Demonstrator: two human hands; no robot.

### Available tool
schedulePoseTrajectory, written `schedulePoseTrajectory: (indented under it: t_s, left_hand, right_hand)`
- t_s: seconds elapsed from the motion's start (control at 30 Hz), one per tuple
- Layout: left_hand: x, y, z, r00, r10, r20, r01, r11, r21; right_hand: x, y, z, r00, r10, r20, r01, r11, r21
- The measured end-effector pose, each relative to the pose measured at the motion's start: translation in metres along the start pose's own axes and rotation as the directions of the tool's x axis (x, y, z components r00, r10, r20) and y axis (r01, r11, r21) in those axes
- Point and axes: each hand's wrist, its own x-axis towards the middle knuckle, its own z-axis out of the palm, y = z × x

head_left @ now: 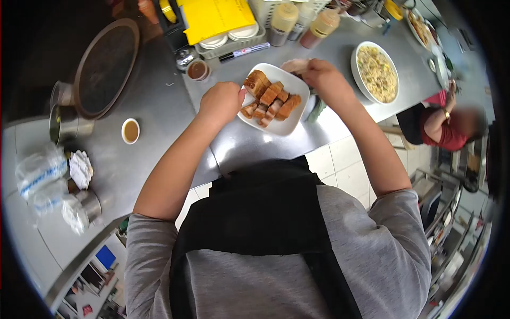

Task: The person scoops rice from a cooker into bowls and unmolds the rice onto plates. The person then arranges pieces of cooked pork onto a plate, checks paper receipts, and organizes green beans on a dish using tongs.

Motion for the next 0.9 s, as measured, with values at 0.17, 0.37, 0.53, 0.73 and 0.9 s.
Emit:
schedulePoseTrajectory:
  t_s: [0.17,0.37,0.53,0.73,0.9]
  left_hand:
    - [-0.005,0.013,0.018,0.998,0.031,0.063,-0.015,0.969,-0.246]
    - [-0.011,0.024,-0.014,0.993,0.011,-0.117,-0.027,0.991,-0.134]
    - [0.019,0.033,-0.015,0.761,0.627,-0.167,-0.629,0.776,0.051]
    - [0.045,0.046,-0.013,0.777,0.625,0.073,-0.629,0.776,0.048]
    - [0.045,0.054,-0.018,0.802,0.583,0.131,-0.594,0.802,0.066]
  right_hand:
    - [-0.066,-0.007,-0.003,0.912,0.214,-0.349,-0.206,0.977,0.062]
    - [-0.083,-0.046,0.011,0.864,0.452,-0.222,-0.360,0.862,0.357]
    - [-0.060,-0.040,0.019,0.926,0.342,-0.163,-0.274,0.901,0.337]
    - [-0.050,-0.034,0.014,0.954,0.261,-0.151,-0.207,0.931,0.300]
    - [-0.028,-0.034,0.016,0.951,0.219,-0.219,-0.161,0.954,0.253]
